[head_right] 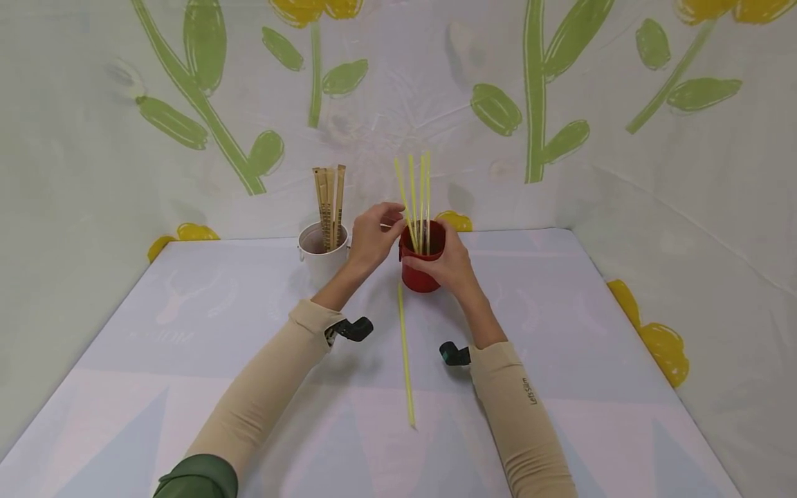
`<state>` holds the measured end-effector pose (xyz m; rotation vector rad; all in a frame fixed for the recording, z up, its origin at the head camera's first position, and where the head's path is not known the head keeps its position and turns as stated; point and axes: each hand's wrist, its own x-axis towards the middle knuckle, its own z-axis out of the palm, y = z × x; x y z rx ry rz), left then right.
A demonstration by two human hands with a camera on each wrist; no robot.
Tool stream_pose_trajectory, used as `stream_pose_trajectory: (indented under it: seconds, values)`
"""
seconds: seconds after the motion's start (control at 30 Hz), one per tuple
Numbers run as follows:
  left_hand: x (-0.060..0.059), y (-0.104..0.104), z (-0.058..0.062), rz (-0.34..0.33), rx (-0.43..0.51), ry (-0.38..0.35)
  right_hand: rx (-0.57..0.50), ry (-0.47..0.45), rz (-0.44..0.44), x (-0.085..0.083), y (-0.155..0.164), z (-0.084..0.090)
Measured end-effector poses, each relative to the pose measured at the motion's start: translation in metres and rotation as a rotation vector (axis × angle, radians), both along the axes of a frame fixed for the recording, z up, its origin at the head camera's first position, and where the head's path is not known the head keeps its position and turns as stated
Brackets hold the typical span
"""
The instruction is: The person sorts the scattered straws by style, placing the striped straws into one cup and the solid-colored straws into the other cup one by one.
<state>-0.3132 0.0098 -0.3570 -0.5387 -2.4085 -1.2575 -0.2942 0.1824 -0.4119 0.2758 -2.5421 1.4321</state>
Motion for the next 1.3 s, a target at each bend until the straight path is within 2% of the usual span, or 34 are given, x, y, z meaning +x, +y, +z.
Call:
stream_pose_trajectory:
  seconds: [0.17, 0.3, 0.47, 0.6, 0.8, 0.97, 1.1, 1.3]
  values:
    - [0.006, -0.008, -0.003, -0.018, 0.021, 0.007, 0.001, -0.012, -0.008, 0.000, 0.000, 0.000]
    - [0.016, -0.017, -0.012, -0.053, 0.046, -0.001, -0.001, -0.024, -0.009, 0.001, 0.001, 0.001]
    - [0.033, -0.029, -0.030, -0.104, 0.028, -0.034, -0.014, -0.029, -0.002, 0.001, 0.002, 0.000]
    - [0.048, -0.036, -0.038, -0.150, 0.006, -0.049, -0.010, -0.028, -0.001, 0.000, 0.002, -0.001]
    - [0.064, -0.040, -0.051, -0.209, -0.060, -0.094, 0.005, -0.024, -0.017, 0.000, 0.002, -0.002]
    - [0.070, -0.039, -0.067, -0.230, -0.192, -0.186, -0.001, -0.032, -0.015, 0.001, 0.003, -0.001]
    - [0.073, -0.036, -0.072, -0.224, -0.307, -0.246, -0.003, -0.033, -0.009, 0.001, 0.002, 0.000]
    - [0.077, -0.033, -0.075, -0.235, -0.348, -0.320, -0.004, -0.022, -0.003, 0.001, 0.000, 0.001]
